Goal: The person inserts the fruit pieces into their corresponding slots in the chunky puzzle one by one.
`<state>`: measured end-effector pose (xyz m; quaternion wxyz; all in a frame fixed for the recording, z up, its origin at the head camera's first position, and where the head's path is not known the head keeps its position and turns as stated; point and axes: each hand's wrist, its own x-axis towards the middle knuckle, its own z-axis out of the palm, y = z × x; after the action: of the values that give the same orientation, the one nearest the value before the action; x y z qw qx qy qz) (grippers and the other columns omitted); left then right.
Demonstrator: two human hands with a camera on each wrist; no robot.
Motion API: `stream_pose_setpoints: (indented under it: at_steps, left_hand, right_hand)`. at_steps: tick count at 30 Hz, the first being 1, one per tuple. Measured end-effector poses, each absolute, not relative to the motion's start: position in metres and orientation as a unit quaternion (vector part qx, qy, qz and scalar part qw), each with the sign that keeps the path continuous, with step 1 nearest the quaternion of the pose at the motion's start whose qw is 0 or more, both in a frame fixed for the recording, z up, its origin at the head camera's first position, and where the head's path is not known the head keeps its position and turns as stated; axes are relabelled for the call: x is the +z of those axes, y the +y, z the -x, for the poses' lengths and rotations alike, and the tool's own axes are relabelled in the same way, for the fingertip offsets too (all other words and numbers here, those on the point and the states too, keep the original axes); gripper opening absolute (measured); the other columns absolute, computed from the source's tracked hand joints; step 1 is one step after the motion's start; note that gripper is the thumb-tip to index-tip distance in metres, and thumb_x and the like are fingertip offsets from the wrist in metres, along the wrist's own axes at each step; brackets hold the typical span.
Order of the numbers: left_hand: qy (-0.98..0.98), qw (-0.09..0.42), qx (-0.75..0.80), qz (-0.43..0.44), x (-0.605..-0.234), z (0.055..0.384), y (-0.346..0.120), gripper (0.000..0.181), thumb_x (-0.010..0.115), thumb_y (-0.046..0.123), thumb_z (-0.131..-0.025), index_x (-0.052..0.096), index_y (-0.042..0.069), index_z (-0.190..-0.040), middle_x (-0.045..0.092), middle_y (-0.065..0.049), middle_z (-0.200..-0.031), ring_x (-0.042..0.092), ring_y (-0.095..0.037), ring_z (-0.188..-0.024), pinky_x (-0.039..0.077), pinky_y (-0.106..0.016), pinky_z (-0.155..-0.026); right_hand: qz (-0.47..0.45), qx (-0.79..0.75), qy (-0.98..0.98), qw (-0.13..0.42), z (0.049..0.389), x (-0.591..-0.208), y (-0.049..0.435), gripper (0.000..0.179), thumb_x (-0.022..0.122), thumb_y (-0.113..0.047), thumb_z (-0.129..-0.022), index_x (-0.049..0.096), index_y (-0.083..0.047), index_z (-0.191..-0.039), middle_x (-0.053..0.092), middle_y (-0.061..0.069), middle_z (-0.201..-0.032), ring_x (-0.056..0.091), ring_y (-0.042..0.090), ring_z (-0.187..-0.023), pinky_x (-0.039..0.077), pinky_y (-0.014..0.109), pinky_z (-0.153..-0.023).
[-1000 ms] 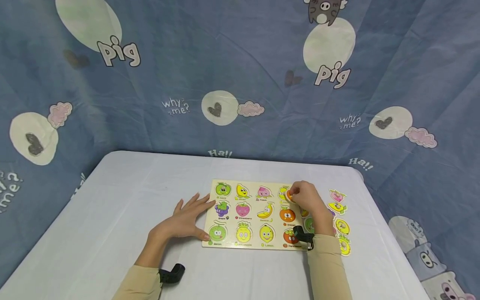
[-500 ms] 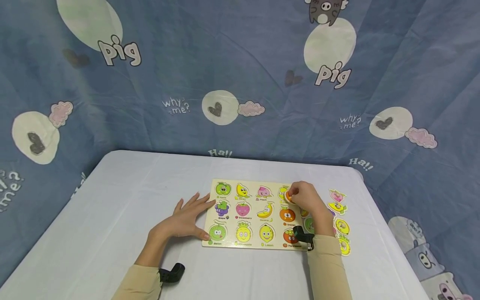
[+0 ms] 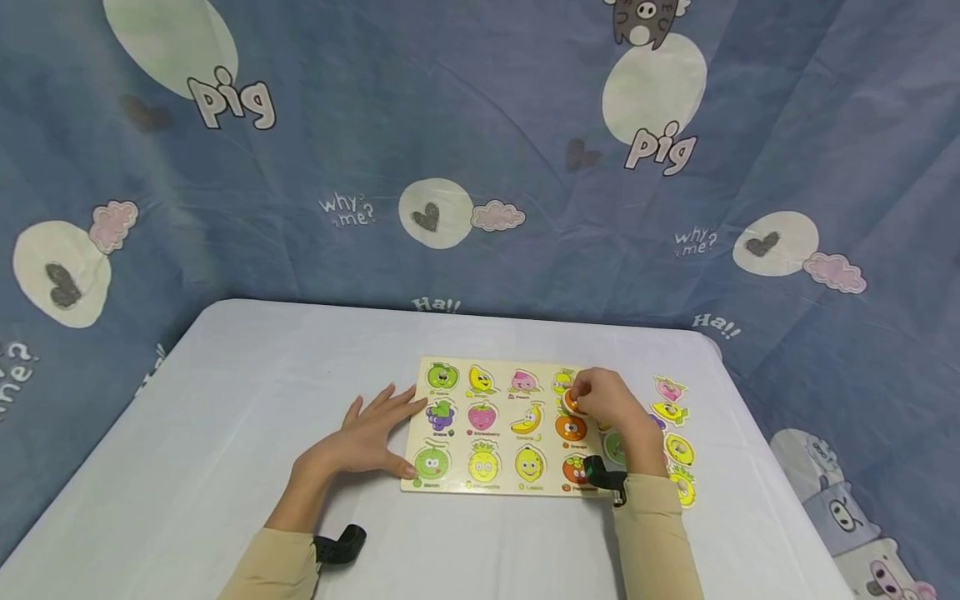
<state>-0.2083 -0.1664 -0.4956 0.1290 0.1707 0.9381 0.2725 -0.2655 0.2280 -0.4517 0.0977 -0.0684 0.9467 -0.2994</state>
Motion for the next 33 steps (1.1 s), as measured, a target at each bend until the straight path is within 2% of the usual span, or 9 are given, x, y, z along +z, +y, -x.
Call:
stream_pose_setpoints:
  at_steps: [11,19,33]
  left_hand:
    - [0.939,0.123,0.274,-0.168,-0.496,0.208,-0.166,0.117,0.086,0.062,-0.055,0.037,0.025,-0.154,0.024,-0.005,-0.167,0.007,-0.037,-0.156,-0.003,-0.070,-0.119]
    - [0.938,0.121,0.277,-0.170,-0.493,0.207,-0.166,0.115,0.086,0.060,-0.056,0.038,0.023,-0.154,0.025,-0.006,-0.166,0.008,-0.039,-0.156,-0.003,-0.070,-0.119]
    - [0.938,0.122,0.277,-0.169,-0.492,0.207,-0.165,0.115,0.087,0.059,-0.055,0.039,0.023,-0.154,0.025,-0.007,-0.166,0.008,-0.039,-0.155,-0.003,-0.071,-0.119]
  right_hand:
    - [0.086,-0.277,0.951,0.104,0.263,-0.454,0.226,0.011,0.063,0.002,-0.080,0.067,-0.008,-0.078,0.060,0.005,-0.078,0.051,0.019,-0.070,0.043,0.027,-0.060]
    - [0.095,-0.277,0.949,0.117,0.259,-0.453,0.223,0.013,0.062,0.005,-0.079,0.068,-0.008,-0.079,0.060,0.007,-0.078,0.052,0.019,-0.071,0.044,0.027,-0.060]
    - [0.102,-0.281,0.942,0.150,0.254,-0.446,0.223,0.018,0.059,0.009,-0.077,0.067,-0.007,-0.078,0.058,0.003,-0.074,0.050,0.018,-0.069,0.042,0.026,-0.060]
